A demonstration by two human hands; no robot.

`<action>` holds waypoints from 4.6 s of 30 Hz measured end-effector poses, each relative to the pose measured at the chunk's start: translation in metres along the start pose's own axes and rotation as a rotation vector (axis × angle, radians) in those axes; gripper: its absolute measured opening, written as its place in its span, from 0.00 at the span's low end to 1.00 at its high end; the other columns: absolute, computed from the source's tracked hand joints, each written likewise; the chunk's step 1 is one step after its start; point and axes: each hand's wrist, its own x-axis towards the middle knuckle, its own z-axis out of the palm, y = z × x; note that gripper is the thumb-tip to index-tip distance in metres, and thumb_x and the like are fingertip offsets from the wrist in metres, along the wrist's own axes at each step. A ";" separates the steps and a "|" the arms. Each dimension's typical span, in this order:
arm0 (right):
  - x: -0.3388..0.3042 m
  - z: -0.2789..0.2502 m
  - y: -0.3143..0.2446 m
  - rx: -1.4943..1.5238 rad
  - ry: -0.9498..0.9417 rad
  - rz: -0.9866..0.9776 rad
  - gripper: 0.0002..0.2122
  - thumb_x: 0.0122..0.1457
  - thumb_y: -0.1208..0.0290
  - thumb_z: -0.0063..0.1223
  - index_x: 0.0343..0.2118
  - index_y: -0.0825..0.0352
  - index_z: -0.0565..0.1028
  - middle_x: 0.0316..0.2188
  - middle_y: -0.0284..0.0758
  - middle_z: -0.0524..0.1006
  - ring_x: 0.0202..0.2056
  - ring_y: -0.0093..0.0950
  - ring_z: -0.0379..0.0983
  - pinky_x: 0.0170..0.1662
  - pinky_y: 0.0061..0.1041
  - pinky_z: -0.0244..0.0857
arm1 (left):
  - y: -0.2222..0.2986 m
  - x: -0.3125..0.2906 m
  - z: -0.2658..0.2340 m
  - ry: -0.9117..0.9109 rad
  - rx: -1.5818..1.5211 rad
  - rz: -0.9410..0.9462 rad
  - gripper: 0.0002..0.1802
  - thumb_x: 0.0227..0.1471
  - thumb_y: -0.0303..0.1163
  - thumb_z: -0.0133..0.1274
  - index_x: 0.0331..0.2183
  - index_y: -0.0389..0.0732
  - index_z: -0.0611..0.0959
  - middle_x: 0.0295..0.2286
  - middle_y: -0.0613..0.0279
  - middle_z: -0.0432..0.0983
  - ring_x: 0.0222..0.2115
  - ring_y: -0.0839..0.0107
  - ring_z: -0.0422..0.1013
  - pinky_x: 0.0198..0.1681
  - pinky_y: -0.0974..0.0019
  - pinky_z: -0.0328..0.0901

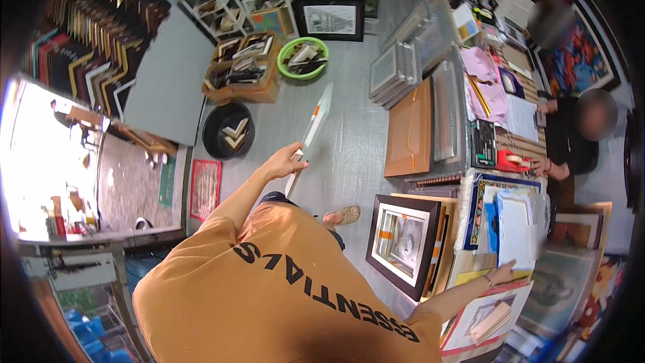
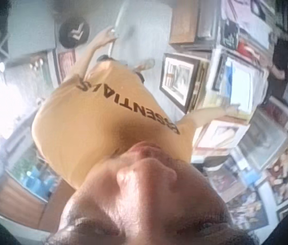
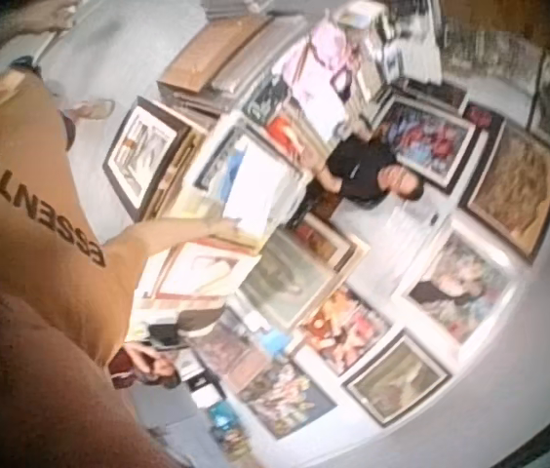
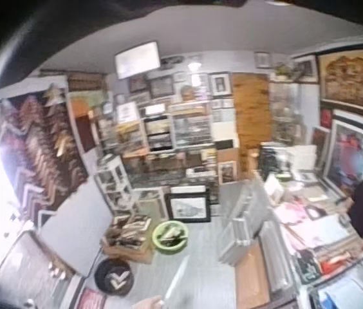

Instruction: The person organizes picture frames and artwork in a cluttered shop. They handle small cards and a blue artwork piece, placing them into a white frame. They also move a framed portrait of a man and other frames around a table.

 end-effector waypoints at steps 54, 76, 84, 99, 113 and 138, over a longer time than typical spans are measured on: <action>-0.002 -0.030 -0.064 -0.045 -0.736 0.248 0.43 0.46 0.78 0.69 0.65 0.70 0.55 0.26 0.31 0.73 0.26 0.21 0.70 0.32 0.19 0.66 | -0.070 -0.041 0.025 -0.106 -0.068 -0.231 0.16 0.52 0.31 0.61 0.42 0.39 0.77 0.27 0.65 0.77 0.25 0.75 0.72 0.25 0.71 0.66; 0.023 -0.005 -0.123 -0.801 -0.134 -0.874 0.17 0.47 0.81 0.59 0.41 0.56 0.79 0.44 0.42 0.68 0.44 0.42 0.70 0.46 0.34 0.66 | -0.072 -0.019 0.030 -0.168 -0.088 -0.268 0.13 0.53 0.29 0.60 0.40 0.41 0.76 0.25 0.67 0.75 0.23 0.77 0.71 0.24 0.71 0.66; 0.003 -0.004 -0.199 -0.725 -0.043 -0.849 0.12 0.50 0.75 0.62 0.39 0.61 0.79 0.43 0.40 0.71 0.45 0.42 0.70 0.48 0.35 0.64 | -0.088 -0.027 0.035 -0.119 -0.159 -0.272 0.13 0.53 0.28 0.59 0.40 0.38 0.75 0.25 0.65 0.75 0.23 0.75 0.71 0.23 0.71 0.67; -0.268 0.090 -0.233 0.119 -0.655 -0.149 0.26 0.61 0.46 0.53 0.25 0.71 0.73 0.19 0.37 0.72 0.22 0.24 0.63 0.27 0.31 0.60 | -0.066 -0.027 0.001 -0.172 -0.413 -0.188 0.17 0.56 0.39 0.58 0.42 0.40 0.75 0.31 0.62 0.79 0.21 0.82 0.67 0.21 0.78 0.61; -0.435 0.156 -0.122 0.608 -1.353 0.928 0.32 0.66 0.46 0.44 0.54 0.78 0.68 0.48 0.36 0.75 0.45 0.21 0.70 0.50 0.24 0.67 | 0.007 -0.016 -0.026 -0.331 -0.899 0.034 0.51 0.35 0.48 0.73 0.57 0.37 0.67 0.48 0.60 0.74 0.45 0.61 0.74 0.46 0.53 0.72; -0.228 0.116 -0.070 -0.611 -0.343 -0.485 0.21 0.57 0.60 0.58 0.49 0.69 0.71 0.45 0.46 0.71 0.46 0.46 0.68 0.49 0.44 0.62 | 0.105 -0.009 0.019 -0.304 -0.522 -0.006 0.30 0.38 0.23 0.54 0.49 0.36 0.74 0.39 0.62 0.76 0.38 0.70 0.74 0.47 0.66 0.69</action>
